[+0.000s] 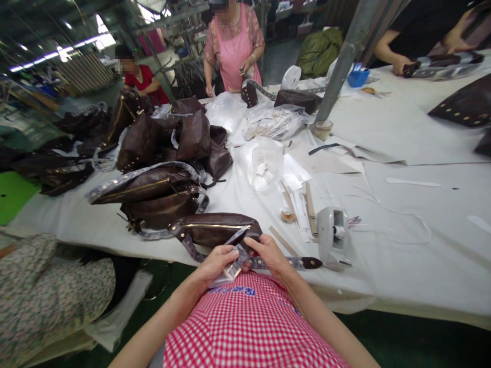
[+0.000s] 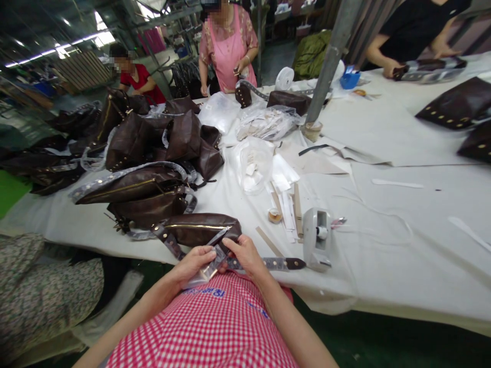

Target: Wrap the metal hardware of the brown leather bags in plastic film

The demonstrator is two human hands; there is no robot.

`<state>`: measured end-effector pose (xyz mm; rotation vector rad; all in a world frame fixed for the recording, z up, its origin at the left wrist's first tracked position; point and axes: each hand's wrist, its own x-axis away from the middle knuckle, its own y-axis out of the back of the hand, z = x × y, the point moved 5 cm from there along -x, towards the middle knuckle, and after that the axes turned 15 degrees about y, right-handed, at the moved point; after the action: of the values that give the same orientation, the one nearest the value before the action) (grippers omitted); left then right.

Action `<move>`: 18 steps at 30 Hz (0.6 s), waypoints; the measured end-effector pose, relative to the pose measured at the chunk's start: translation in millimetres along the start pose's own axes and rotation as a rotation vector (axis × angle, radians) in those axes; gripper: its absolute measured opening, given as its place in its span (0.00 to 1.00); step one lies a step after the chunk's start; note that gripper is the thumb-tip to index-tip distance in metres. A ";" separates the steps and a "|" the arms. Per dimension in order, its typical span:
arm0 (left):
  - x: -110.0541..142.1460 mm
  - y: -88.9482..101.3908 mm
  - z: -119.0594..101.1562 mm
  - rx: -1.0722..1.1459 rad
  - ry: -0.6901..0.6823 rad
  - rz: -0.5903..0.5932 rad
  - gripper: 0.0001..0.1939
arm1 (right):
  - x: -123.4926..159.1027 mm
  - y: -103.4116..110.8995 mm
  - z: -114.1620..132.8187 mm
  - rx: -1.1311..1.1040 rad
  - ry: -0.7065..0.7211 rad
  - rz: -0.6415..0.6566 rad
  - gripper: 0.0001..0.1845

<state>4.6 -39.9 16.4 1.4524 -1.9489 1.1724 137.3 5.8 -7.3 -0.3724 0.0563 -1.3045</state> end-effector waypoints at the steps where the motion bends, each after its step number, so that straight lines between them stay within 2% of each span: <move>1: -1.5 0.5 -0.2 0.001 -0.002 0.001 0.23 | 0.1 0.1 0.6 -0.003 0.000 -0.004 0.18; 7: -5.4 -1.6 -2.9 0.001 -0.062 -0.006 0.24 | 3.5 0.1 -3.6 -0.101 -0.095 -0.018 0.21; 13: -4.2 -3.7 -5.5 -0.091 -0.090 -0.168 0.21 | 4.7 -0.1 2.3 -0.034 -0.063 -0.008 0.20; 18: 0.5 -2.7 -7.1 -0.126 -0.157 -0.224 0.20 | 5.5 -6.6 3.5 -0.007 -0.050 0.075 0.20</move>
<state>5.9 -34.5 21.5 1.6870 -1.8640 0.8453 133.5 0.0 -1.2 -0.4051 0.0320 -1.2202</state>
